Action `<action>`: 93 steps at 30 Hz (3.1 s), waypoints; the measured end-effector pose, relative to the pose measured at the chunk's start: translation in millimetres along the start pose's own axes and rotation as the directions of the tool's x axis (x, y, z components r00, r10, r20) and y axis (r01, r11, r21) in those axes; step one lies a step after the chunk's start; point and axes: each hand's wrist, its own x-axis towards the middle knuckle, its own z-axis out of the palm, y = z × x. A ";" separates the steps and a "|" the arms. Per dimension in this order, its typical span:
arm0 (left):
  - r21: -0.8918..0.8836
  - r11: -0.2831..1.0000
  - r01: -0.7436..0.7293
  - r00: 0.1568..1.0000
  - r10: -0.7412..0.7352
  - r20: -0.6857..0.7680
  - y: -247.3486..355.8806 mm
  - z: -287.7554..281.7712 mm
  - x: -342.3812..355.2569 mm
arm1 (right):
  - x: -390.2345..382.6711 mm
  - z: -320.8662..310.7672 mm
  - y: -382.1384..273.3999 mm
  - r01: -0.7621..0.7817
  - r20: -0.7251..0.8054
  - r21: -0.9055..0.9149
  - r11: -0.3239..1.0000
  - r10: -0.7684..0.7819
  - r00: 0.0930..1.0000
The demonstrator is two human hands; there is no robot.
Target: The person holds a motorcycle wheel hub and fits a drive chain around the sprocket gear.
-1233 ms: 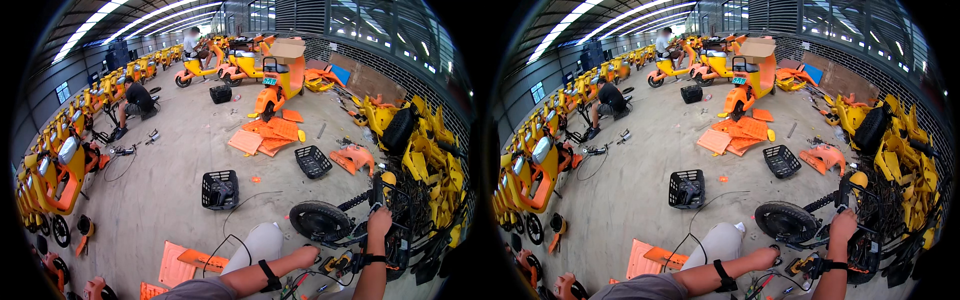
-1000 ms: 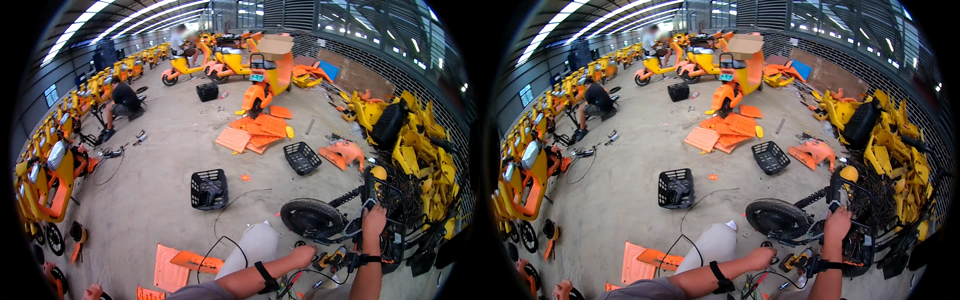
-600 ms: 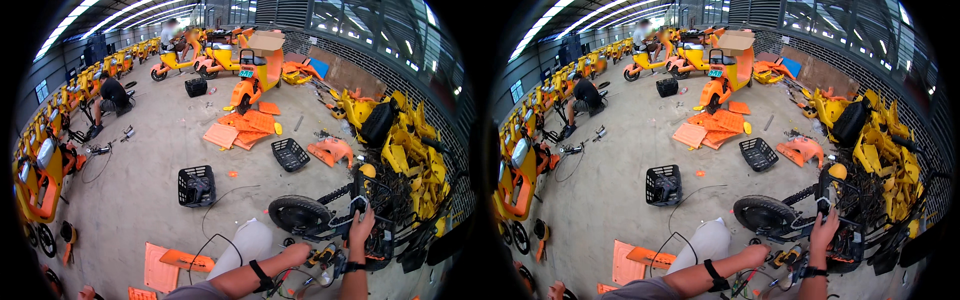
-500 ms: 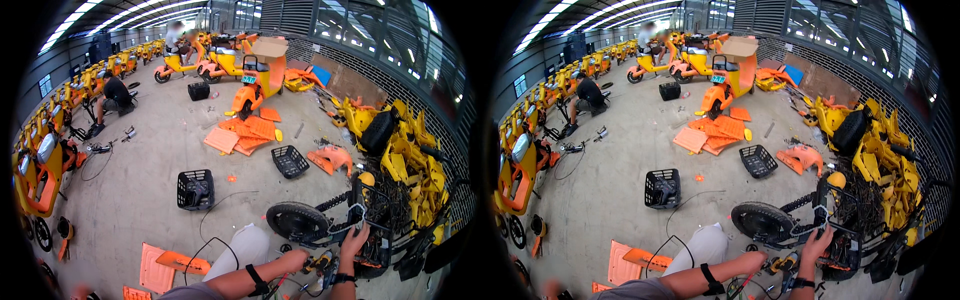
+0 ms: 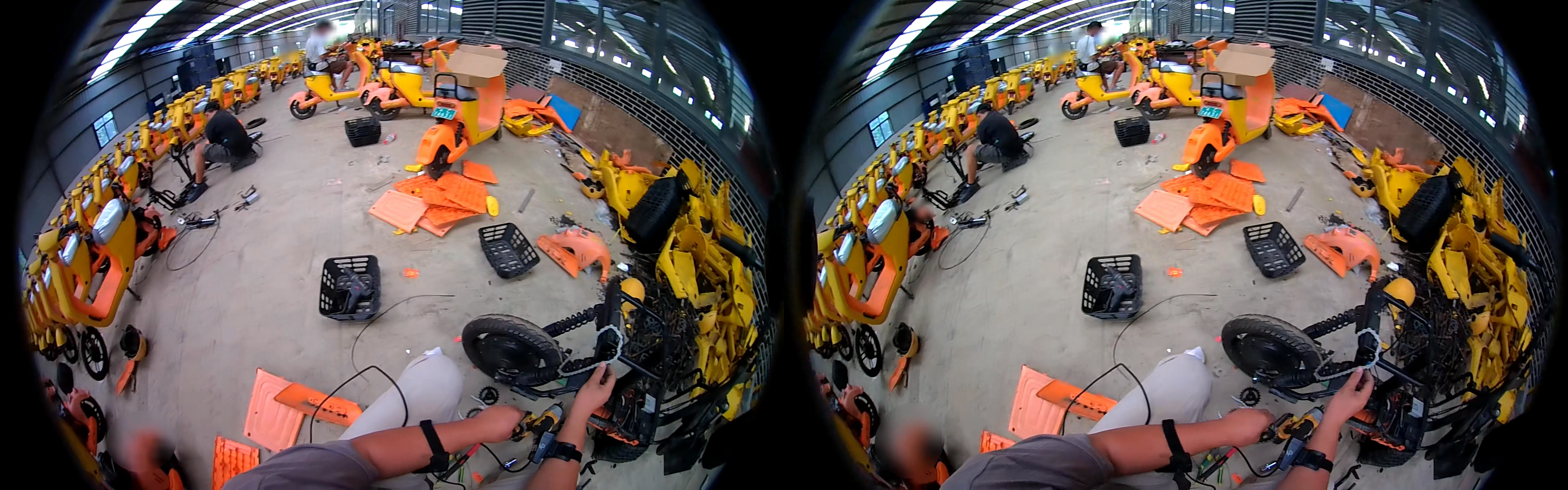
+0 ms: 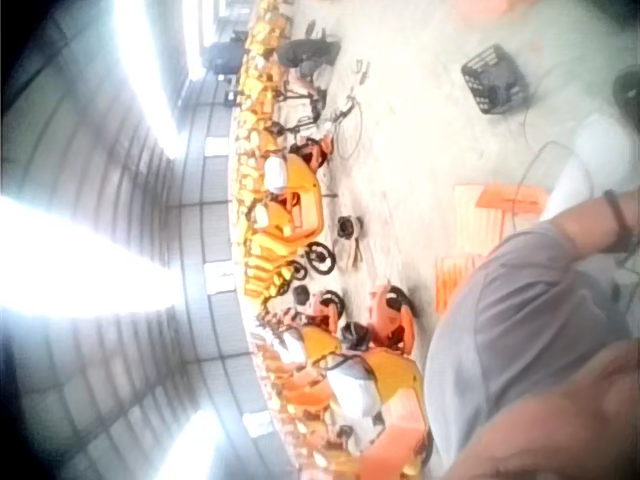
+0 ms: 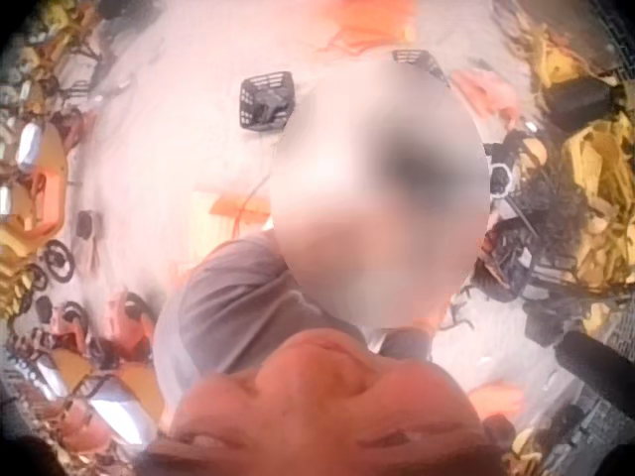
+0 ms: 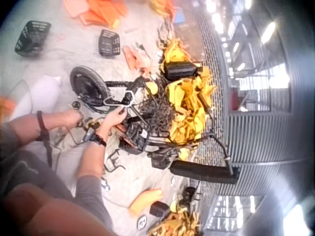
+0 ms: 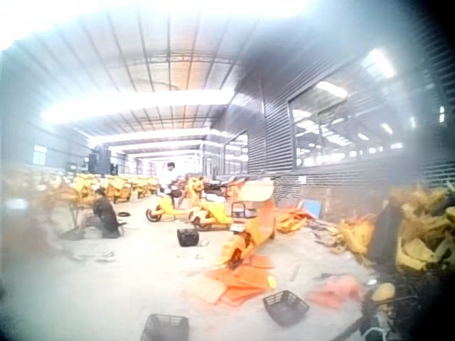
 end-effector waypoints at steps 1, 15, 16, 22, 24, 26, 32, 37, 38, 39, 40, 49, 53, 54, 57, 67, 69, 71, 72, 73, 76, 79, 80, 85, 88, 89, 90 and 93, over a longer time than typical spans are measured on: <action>0.002 1.000 -0.018 1.000 0.018 0.003 0.7 1.0 1.3 | 3.5 4.3 -2.8 -0.010 -0.013 0.056 0.998 0.011 1.000; -0.031 1.000 0.000 0.998 -0.002 -0.062 -14.8 -0.9 -6.5 | 22.6 2.5 10.4 -0.043 -0.035 0.142 0.989 0.048 0.998; -0.031 1.000 0.001 0.998 -0.003 -0.064 -16.8 -0.2 -6.4 | 21.4 2.8 12.6 -0.062 -0.040 0.149 0.987 0.068 0.997; 0.001 1.000 0.008 0.999 -0.008 -0.037 -10.8 -6.7 -10.8 | 14.2 2.9 69.1 -0.184 0.024 0.135 0.974 0.182 0.983; 0.009 1.000 0.029 1.000 -0.029 -0.008 -13.8 -10.1 -13.0 | -1.1 5.8 28.2 -0.329 0.066 0.150 0.932 0.323 0.944; 0.019 1.000 0.013 1.000 -0.012 -0.017 -18.2 -3.5 -7.1 | 0.7 8.1 33.9 -0.338 0.072 0.177 0.924 0.331 0.941; -0.007 0.999 -0.031 0.999 0.031 -0.028 -14.7 -3.6 -5.9 | -7.8 6.1 66.5 -0.482 0.142 0.244 0.842 0.461 0.876; 0.006 0.997 -0.075 0.997 0.076 -0.035 -18.3 -4.2 -6.1 | -14.6 9.7 48.0 -0.323 0.141 0.197 0.926 0.299 0.944; 0.003 0.997 -0.077 0.996 0.077 -0.050 -14.8 -7.5 -7.7 | -13.9 6.5 45.8 -0.265 0.111 0.147 0.953 0.250 0.962; -0.001 0.997 -0.078 0.995 0.078 -0.067 -12.2 -7.8 -7.9 | -13.0 3.3 42.7 -0.206 0.086 0.094 0.974 0.199 0.976; 0.004 0.997 -0.073 0.995 0.073 -0.065 -15.4 -7.5 -8.8 | -18.4 3.3 21.2 -0.145 0.083 0.089 0.986 0.137 0.987; -0.003 0.998 -0.062 0.995 0.061 -0.083 -15.5 -7.2 -11.1 | -26.4 -16.2 -25.9 0.212 0.171 -0.257 0.943 -0.171 0.970; 0.009 0.999 -0.053 0.993 0.054 -0.109 -23.0 1.4 -6.0 | -26.1 -20.9 -40.8 0.241 0.244 -0.244 0.939 -0.181 0.953; 0.013 0.999 -0.049 0.990 0.051 -0.129 -24.7 2.9 -5.4 | -24.7 -22.2 -40.2 0.227 0.254 -0.240 0.944 -0.165 0.953; 0.067 0.998 -0.006 0.997 0.011 -0.072 -30.2 3.6 -0.9 | -22.4 -33.7 -25.9 0.220 0.395 -0.196 0.956 -0.129 0.909; 0.009 0.996 0.090 0.968 -0.085 -0.234 -17.1 -21.4 -1.5 | -37.6 -63.4 -13.5 0.297 0.611 -0.560 0.774 0.143 0.779; -0.003 0.992 0.125 0.966 -0.122 -0.230 -7.8 -30.2 -2.8 | -38.0 -61.1 -18.1 0.364 0.632 -0.605 0.708 0.149 0.761; -0.024 0.986 0.165 0.962 -0.166 -0.217 -7.3 -32.3 -1.6 | -41.3 -61.3 -12.9 0.411 0.680 -0.593 0.692 0.158 0.716; -0.047 0.985 0.164 0.953 -0.171 -0.251 -8.5 -34.5 2.9 | -37.1 -57.5 -10.0 0.410 0.681 -0.594 0.692 0.162 0.714; -0.076 0.983 0.169 0.944 -0.184 -0.274 -10.9 -33.3 4.1 | -32.8 -52.4 -4.5 0.409 0.680 -0.578 0.706 0.140 0.720; -0.095 0.974 0.203 0.933 -0.222 -0.285 -17.1 -38.3 10.0 | -29.5 -44.0 -8.7 0.407 0.678 -0.556 0.724 0.113 0.726; -0.058 0.979 0.198 0.930 -0.206 -0.303 -26.7 -34.6 14.7 | -25.5 -40.6 -10.2 0.387 0.667 -0.536 0.750 0.095 0.739; -0.057 0.979 0.194 0.933 -0.202 -0.299 -26.9 -36.4 17.8 | -22.4 -39.4 -3.6 0.306 0.672 -0.538 0.786 0.181 0.718; -0.101 0.971 0.217 0.912 -0.238 -0.335 -21.0 -52.5 28.4 | -15.5 -28.5 79.5 0.109 0.846 -0.402 0.909 0.323 0.424; -0.088 0.967 0.241 0.899 -0.256 -0.355 -18.9 -62.1 30.2 | -17.5 -19.5 19.3 0.134 0.856 -0.420 0.897 0.344 0.385; -0.085 0.969 0.232 0.906 -0.247 -0.345 -19.3 -62.5 31.3 | -16.2 -17.5 14.5 -0.014 0.840 -0.397 0.918 0.370 0.398; -0.133 0.961 0.244 0.883 -0.277 -0.380 -19.9 -62.7 32.2 | -14.7 -18.2 12.5 -0.161 0.823 -0.362 0.918 0.396 0.406; -0.223 0.945 0.239 0.811 -0.321 -0.489 -18.6 -67.0 39.0 | -3.1 -20.5 1.2 -0.239 0.794 -0.303 0.922 0.384 0.472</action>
